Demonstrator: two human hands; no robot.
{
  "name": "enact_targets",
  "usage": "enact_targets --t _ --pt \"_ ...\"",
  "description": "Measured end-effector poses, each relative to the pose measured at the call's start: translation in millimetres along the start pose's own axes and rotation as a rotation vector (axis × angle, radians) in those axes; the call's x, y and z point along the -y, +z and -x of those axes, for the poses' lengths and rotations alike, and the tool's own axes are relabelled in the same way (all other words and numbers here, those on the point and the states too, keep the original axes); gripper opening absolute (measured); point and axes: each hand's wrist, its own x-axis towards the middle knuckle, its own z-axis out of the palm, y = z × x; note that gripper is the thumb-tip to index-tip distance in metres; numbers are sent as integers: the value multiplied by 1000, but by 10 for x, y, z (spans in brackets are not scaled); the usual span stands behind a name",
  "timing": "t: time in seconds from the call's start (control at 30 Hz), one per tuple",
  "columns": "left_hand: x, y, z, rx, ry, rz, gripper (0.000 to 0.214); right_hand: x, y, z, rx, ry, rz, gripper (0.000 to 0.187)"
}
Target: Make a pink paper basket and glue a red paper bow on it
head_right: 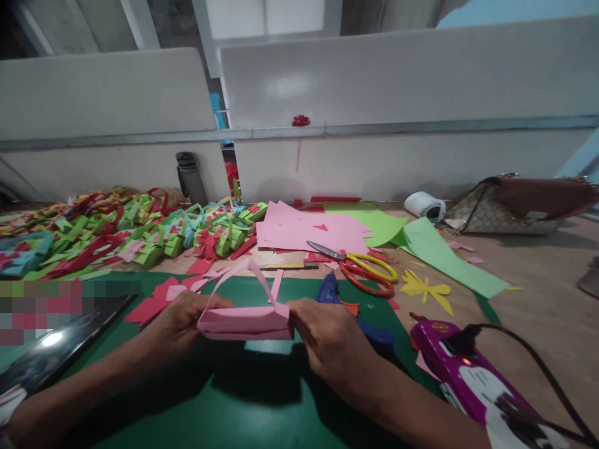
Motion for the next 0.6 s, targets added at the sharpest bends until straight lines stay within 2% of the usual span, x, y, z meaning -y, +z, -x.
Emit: enact_targets --t 0.2,0.33,0.43,0.5,0.6 --pt "-12 5 6 99 -46 29 25 24 -19 1 10 40 64 22" --pt "34 10 17 34 -25 21 23 10 -15 12 29 -4 14 24" --pt "52 5 14 -10 -13 25 24 13 -11 7 -11 -15 51 24" --pt "52 4 12 -1 -12 12 27 25 -14 -9 -26 16 58 23" --pt "47 14 13 -2 -37 20 31 37 -19 -32 23 113 19 21"
